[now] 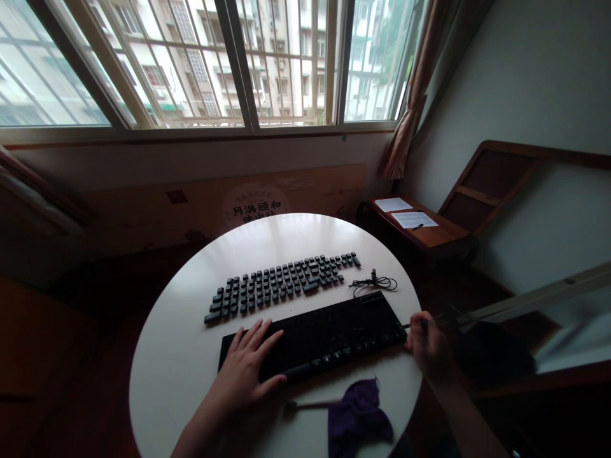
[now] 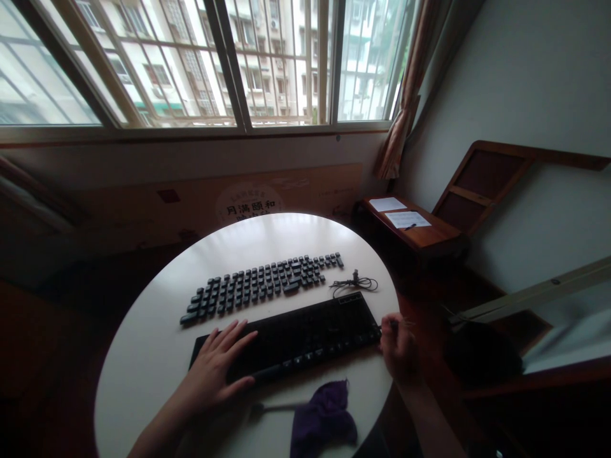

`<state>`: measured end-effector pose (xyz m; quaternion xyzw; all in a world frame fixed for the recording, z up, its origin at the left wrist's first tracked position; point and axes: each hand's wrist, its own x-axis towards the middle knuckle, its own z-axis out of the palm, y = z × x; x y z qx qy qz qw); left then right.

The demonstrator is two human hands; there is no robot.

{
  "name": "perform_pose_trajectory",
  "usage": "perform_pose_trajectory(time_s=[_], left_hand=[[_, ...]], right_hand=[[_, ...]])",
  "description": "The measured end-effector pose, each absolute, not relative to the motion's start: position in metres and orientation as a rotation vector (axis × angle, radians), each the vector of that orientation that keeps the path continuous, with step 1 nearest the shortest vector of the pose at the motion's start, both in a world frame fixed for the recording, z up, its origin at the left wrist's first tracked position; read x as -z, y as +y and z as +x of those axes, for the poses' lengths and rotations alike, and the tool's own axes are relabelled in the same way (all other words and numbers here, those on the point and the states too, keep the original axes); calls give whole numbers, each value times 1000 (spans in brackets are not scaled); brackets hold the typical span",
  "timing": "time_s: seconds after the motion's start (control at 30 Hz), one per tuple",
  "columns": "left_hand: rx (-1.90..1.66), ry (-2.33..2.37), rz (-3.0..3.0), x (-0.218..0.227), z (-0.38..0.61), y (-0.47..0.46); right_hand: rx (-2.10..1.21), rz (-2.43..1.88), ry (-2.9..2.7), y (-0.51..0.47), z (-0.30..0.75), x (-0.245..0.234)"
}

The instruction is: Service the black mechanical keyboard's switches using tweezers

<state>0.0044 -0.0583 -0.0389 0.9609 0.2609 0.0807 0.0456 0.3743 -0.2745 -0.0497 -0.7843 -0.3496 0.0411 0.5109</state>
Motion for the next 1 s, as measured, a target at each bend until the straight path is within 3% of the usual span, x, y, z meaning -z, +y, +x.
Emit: perform_pose_trajectory(time_s=[0.43,1.0], left_hand=[[-243,806,2921,38,5,-59],[-217,828,2901,31,8,-63]], right_hand=[[156,-1923,-1006,-270,376,63],[199,-1983,-979,-264,377,58]])
